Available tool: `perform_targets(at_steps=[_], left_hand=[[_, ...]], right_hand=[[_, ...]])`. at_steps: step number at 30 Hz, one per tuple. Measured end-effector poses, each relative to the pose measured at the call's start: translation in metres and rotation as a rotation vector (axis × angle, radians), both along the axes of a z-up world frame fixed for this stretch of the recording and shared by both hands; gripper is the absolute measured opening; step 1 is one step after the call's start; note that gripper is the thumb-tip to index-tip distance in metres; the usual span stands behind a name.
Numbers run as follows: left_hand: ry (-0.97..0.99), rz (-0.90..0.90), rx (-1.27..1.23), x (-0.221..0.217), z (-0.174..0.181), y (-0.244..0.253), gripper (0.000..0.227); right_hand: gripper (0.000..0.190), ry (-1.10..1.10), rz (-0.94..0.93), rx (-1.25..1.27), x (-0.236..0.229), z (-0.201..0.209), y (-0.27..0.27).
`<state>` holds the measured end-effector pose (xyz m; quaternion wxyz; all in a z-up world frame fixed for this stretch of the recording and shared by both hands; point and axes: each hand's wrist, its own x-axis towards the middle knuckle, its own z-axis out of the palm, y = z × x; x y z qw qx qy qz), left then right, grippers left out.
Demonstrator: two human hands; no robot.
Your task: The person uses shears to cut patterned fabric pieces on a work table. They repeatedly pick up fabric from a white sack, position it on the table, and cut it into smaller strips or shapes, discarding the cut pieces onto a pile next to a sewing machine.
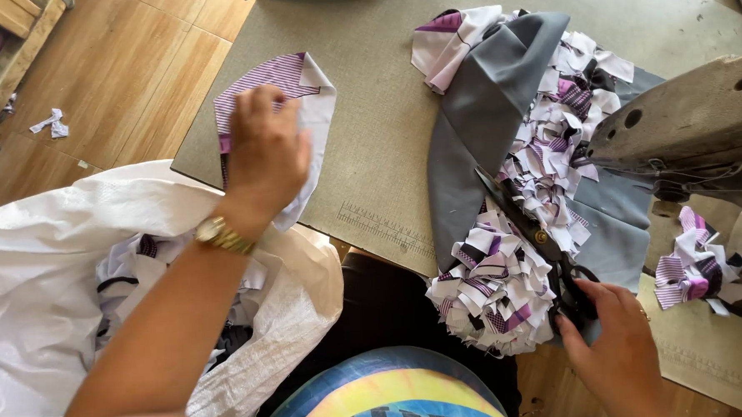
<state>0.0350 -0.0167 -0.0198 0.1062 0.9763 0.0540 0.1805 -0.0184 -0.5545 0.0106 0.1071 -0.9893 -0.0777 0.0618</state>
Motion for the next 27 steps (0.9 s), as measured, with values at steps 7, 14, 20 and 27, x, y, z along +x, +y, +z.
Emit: perform_targets(at_steps=[7, 14, 20, 27], left_hand=[[0.3, -0.285, -0.182, 0.01, 0.043, -0.022, 0.098], [0.133, -0.154, -0.158, 0.003, 0.006, -0.002, 0.056], [-0.274, -0.225, -0.398, 0.0, 0.039, 0.05, 0.058], [0.105, -0.189, -0.379, -0.033, 0.029, 0.049, 0.06]], right_hand=[[0.036, 0.344, -0.355, 0.12, -0.007, 0.031, 0.007], [0.037, 0.454, -0.582, 0.631, -0.027, 0.067, 0.028], [0.051, 0.501, -0.229, 0.981, -0.025, 0.051, 0.001], [0.083, 0.739, -0.141, 1.319, -0.021, 0.033, 0.055]])
